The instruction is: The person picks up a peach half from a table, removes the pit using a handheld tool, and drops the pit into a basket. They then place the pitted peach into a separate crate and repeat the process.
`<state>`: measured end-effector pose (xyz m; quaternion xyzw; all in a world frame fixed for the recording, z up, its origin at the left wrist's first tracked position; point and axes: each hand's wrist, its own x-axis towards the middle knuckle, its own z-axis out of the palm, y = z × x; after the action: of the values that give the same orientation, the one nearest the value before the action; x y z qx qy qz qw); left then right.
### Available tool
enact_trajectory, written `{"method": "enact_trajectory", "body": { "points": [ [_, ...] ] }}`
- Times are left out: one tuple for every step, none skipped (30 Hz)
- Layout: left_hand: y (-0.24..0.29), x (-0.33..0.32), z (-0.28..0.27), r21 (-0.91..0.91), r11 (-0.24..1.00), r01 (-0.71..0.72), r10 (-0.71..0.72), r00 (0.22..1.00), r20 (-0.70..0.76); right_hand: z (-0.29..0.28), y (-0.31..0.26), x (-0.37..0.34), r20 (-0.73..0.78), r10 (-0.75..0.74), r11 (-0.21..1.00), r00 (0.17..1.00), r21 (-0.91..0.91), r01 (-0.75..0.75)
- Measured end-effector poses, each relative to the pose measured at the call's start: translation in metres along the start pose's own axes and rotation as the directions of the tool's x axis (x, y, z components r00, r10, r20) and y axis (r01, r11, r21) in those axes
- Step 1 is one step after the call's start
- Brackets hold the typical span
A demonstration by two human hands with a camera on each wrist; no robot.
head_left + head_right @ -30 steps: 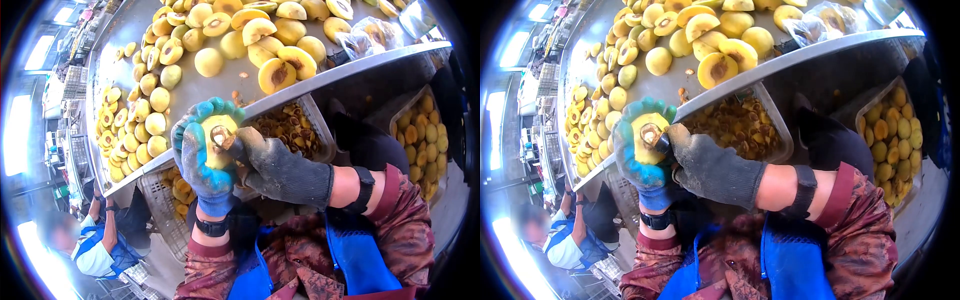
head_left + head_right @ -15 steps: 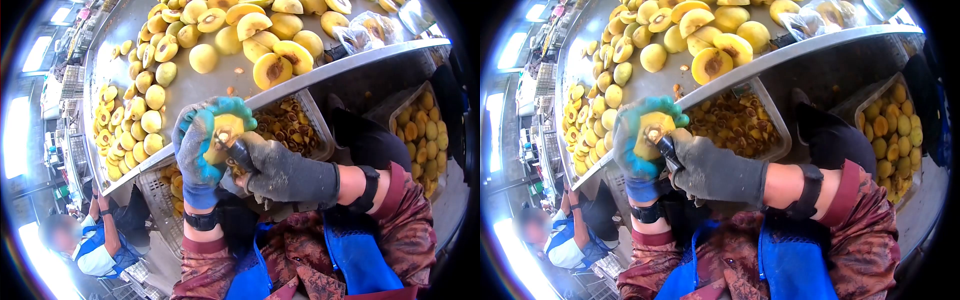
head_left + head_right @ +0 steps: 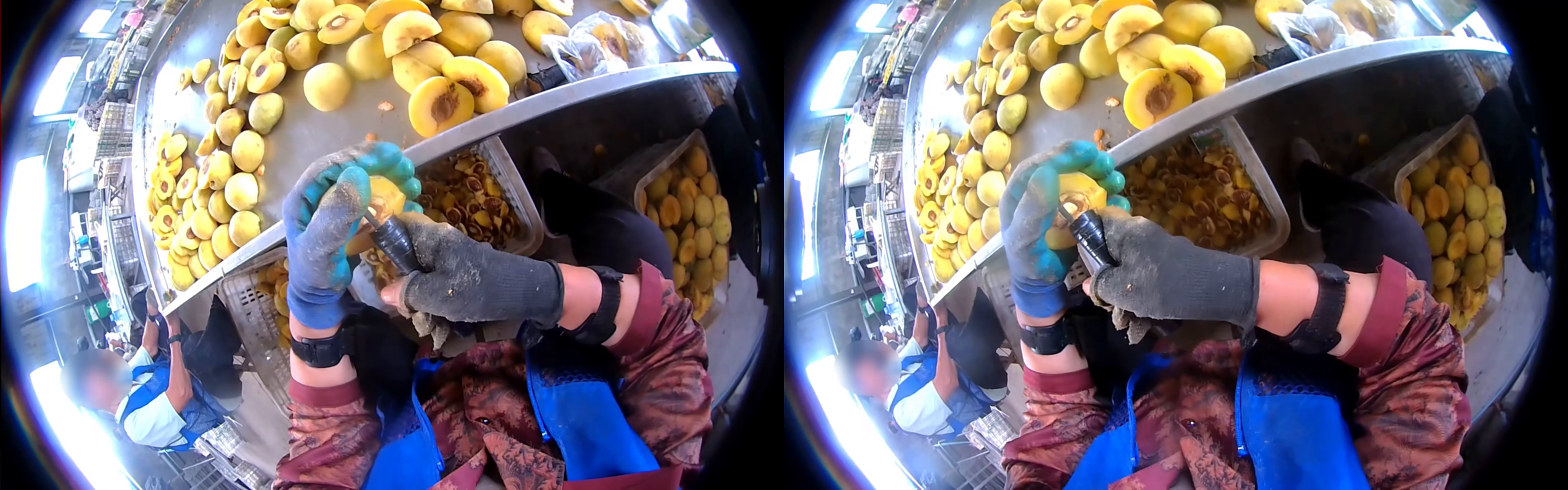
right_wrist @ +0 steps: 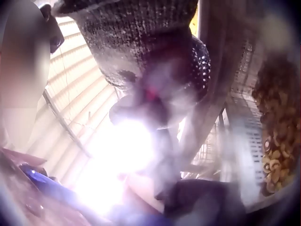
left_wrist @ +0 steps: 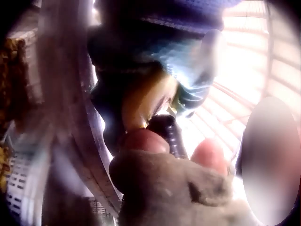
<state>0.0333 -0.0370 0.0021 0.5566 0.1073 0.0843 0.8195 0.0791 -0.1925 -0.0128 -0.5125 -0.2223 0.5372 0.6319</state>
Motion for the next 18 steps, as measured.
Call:
{"method": "enact_trajectory", "body": {
  "points": [
    [-0.003, 0.000, 0.001, -0.005, 0.999, -0.031, 0.031, 0.999, 0.010, 0.000, 0.000, -0.001, -0.007, -0.007, 1.000, 1.000, -0.010, 0.007],
    [-0.006, 0.001, 0.001, 0.034, 0.995, -0.098, 0.098, 0.995, -0.005, 0.000, 0.002, 0.000, -0.056, -0.084, 0.988, 0.995, -0.135, 0.075],
    [-0.011, 0.002, 0.001, 0.072, 0.984, -0.164, 0.165, 0.986, -0.016, -0.001, 0.005, 0.001, -0.097, -0.165, 0.955, 0.982, -0.264, 0.135],
    [-0.015, 0.002, 0.003, 0.111, 0.968, -0.226, 0.231, 0.973, -0.027, -0.002, 0.006, 0.002, -0.124, -0.247, 0.903, 0.961, -0.389, 0.182],
    [-0.018, 0.002, 0.008, 0.179, 0.954, -0.242, 0.258, 0.964, -0.070, -0.003, 0.003, 0.001, -0.096, -0.188, 0.947, 0.977, -0.283, 0.155],
    [-0.020, 0.001, 0.013, 0.248, 0.935, -0.254, 0.287, 0.951, -0.110, -0.005, -0.002, 0.000, -0.061, -0.133, 0.977, 0.989, -0.174, 0.121],
    [-0.021, 0.001, 0.016, 0.317, 0.912, -0.260, 0.319, 0.936, -0.148, -0.006, -0.005, 0.000, -0.020, -0.082, 0.995, 0.996, -0.064, 0.081],
    [-0.019, 0.001, 0.016, 0.300, 0.926, -0.230, 0.281, 0.949, -0.140, -0.005, -0.004, 0.000, -0.023, -0.052, 0.996, 0.998, -0.073, 0.050],
    [-0.016, 0.001, 0.016, 0.284, 0.938, -0.198, 0.243, 0.961, -0.134, -0.004, -0.004, 0.000, -0.026, -0.021, 0.997, 0.999, -0.081, 0.019],
    [-0.013, 0.001, 0.016, 0.267, 0.949, -0.166, 0.206, 0.971, -0.126, -0.004, -0.004, 0.000, -0.029, 0.010, 0.996, 1.000, -0.090, -0.012],
    [-0.010, 0.001, 0.015, 0.235, 0.966, -0.108, 0.140, 0.982, -0.126, -0.003, -0.004, -0.001, -0.027, 0.011, 0.997, 1.000, -0.077, -0.013],
    [-0.007, 0.000, 0.014, 0.202, 0.978, -0.047, 0.074, 0.989, -0.125, -0.002, -0.003, -0.002, -0.024, 0.012, 0.998, 1.000, -0.064, -0.014],
    [-0.005, -0.001, 0.012, 0.169, 0.985, 0.014, 0.007, 0.992, -0.123, -0.001, -0.003, -0.002, -0.020, 0.015, 0.999, 1.000, -0.050, -0.016],
    [-0.003, -0.001, 0.010, 0.176, 0.984, 0.035, -0.018, 0.995, -0.100, -0.001, -0.007, -0.004, 0.008, 0.062, 0.998, 0.998, 0.018, -0.062],
    [-0.001, -0.001, 0.007, 0.183, 0.982, 0.054, -0.041, 0.996, -0.077, -0.002, -0.014, -0.006, 0.039, 0.107, 0.991, 0.993, 0.082, -0.110],
    [0.000, 0.000, 0.005, 0.190, 0.979, 0.074, -0.064, 0.996, -0.054, -0.002, -0.018, -0.007, 0.072, 0.150, 0.976, 0.986, 0.145, -0.159],
    [0.000, 0.001, 0.003, 0.194, 0.978, 0.076, -0.072, 0.997, -0.031, -0.001, -0.014, -0.007, 0.031, 0.090, 0.994, 0.995, 0.066, -0.092],
    [-0.001, 0.002, 0.001, 0.197, 0.977, 0.079, -0.079, 0.997, -0.008, 0.000, -0.006, -0.006, -0.004, 0.026, 1.000, 1.000, -0.016, -0.026]
  ]
}}
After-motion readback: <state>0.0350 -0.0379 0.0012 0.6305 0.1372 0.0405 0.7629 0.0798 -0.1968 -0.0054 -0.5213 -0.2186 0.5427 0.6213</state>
